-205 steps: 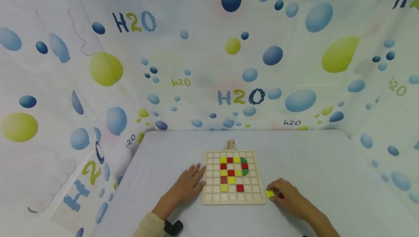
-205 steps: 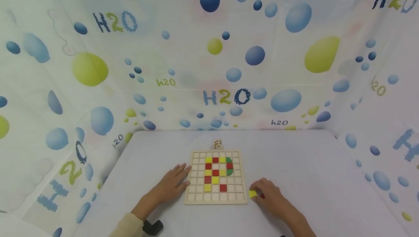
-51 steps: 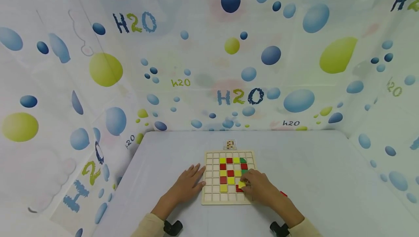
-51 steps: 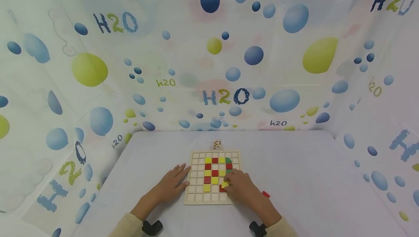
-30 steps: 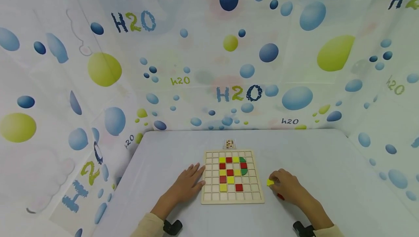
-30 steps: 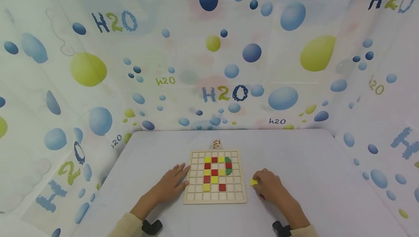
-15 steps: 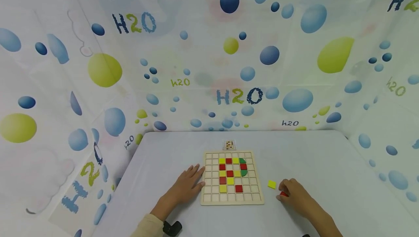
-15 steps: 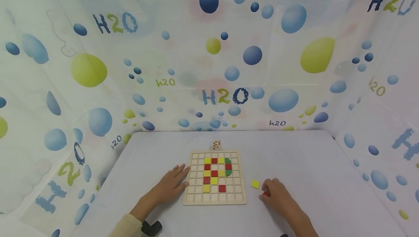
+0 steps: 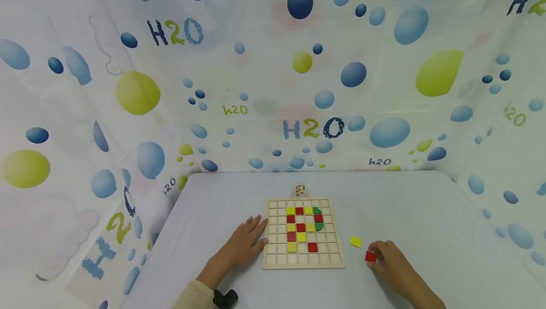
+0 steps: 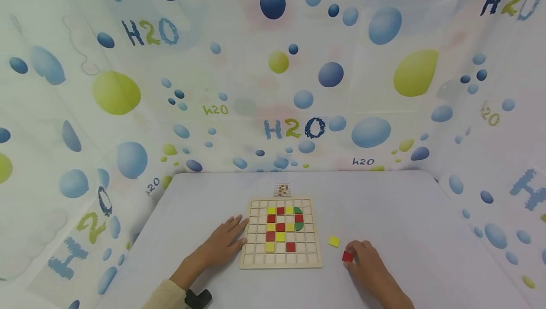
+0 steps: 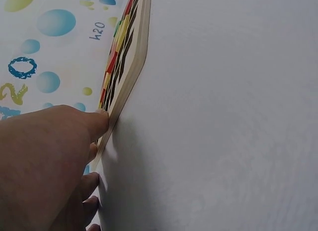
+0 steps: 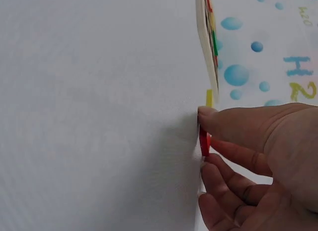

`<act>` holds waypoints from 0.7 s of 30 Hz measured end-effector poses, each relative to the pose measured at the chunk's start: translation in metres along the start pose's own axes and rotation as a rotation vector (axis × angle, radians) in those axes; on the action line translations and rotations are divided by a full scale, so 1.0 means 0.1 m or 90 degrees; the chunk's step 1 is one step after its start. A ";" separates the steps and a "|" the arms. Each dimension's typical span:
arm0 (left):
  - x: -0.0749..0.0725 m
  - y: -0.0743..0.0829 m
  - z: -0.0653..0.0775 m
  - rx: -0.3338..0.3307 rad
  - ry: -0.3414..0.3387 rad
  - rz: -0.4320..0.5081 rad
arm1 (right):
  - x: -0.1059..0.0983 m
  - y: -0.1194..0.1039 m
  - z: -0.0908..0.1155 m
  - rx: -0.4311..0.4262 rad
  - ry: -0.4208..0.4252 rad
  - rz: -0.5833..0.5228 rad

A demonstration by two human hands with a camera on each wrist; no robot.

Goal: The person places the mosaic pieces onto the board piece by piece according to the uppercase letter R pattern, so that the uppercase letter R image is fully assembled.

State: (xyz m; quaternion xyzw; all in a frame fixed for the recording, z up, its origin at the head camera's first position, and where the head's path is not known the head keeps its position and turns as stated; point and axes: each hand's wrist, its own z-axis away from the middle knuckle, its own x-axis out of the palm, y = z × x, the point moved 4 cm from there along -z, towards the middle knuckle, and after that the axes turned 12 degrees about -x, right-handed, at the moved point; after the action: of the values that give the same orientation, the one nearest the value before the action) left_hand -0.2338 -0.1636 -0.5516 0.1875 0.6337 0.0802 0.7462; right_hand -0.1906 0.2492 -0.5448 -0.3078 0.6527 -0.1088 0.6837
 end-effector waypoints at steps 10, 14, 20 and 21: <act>0.02 0.01 0.00 -0.003 0.002 -0.006 | 0.01 0.00 0.01 -0.018 0.009 -0.047; 0.01 0.01 0.01 -0.002 -0.001 0.001 | 0.04 -0.03 0.00 -0.057 0.014 -0.065; 0.01 0.01 0.00 -0.005 -0.002 -0.006 | 0.07 -0.20 -0.10 -0.073 0.016 -0.077; 0.01 0.01 0.00 -0.005 -0.002 -0.005 | 0.08 -0.24 -0.13 -0.074 0.015 -0.079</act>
State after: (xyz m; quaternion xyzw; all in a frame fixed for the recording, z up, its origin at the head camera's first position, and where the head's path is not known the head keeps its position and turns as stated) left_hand -0.2334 -0.1627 -0.5518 0.1819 0.6331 0.0793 0.7483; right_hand -0.1961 0.2218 -0.5375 -0.3855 0.6454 -0.1168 0.6490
